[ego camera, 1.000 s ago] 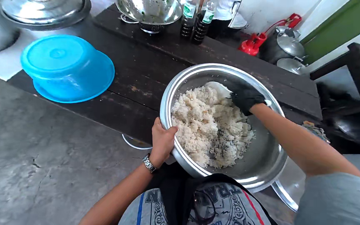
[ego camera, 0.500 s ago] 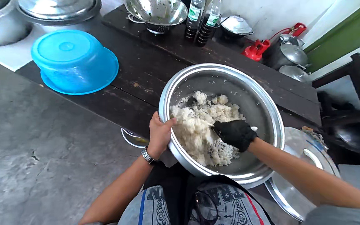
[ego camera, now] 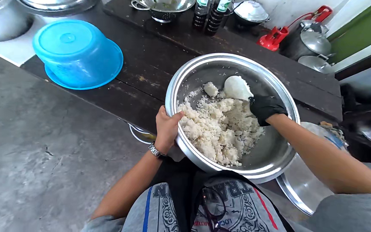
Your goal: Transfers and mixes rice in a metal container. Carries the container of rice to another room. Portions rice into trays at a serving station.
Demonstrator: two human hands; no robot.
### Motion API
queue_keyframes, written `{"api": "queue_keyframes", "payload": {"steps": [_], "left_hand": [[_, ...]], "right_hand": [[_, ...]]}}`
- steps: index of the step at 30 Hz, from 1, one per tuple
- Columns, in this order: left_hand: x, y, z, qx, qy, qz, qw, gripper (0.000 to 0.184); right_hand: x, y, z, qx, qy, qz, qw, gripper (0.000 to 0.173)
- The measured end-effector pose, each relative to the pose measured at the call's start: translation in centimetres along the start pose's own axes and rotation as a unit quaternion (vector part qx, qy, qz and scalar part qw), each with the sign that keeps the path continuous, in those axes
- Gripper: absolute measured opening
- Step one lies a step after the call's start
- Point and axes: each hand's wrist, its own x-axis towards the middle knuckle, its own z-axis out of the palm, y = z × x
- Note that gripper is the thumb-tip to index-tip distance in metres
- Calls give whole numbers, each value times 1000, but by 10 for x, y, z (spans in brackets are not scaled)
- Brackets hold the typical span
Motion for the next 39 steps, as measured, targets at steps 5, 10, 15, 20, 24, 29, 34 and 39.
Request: {"api": "queue_keyframes", "payload": {"steps": [5, 10, 15, 20, 24, 29, 34, 39], "left_hand": [[0, 1, 0, 2, -2, -4, 1000, 33], [1, 1, 1, -13, 2, 1, 1000, 31], [3, 2, 2, -21, 10, -4, 1000, 30], [4, 2, 2, -25, 19, -2, 1000, 29], [5, 3, 2, -25, 18, -4, 1000, 31], [6, 3, 2, -28, 21, -3, 999, 32], [5, 3, 1, -16, 14, 0, 1000, 33], [3, 0, 4, -21, 21, 5, 1000, 32]], "right_hand": [[-42, -16, 13, 1, -70, -54, 996, 43], [-115, -31, 9, -110, -130, -145, 975, 44], [-91, -6, -4, -124, -65, -183, 973, 40], [-8, -4, -5, 54, -74, -177, 980, 43], [93, -40, 10, 210, -13, -77, 975, 58], [73, -172, 33, 310, -62, -175, 932, 50], [6, -186, 40, 297, -117, -310, 896, 46], [-41, -153, 35, 172, -41, -407, 896, 39]]}}
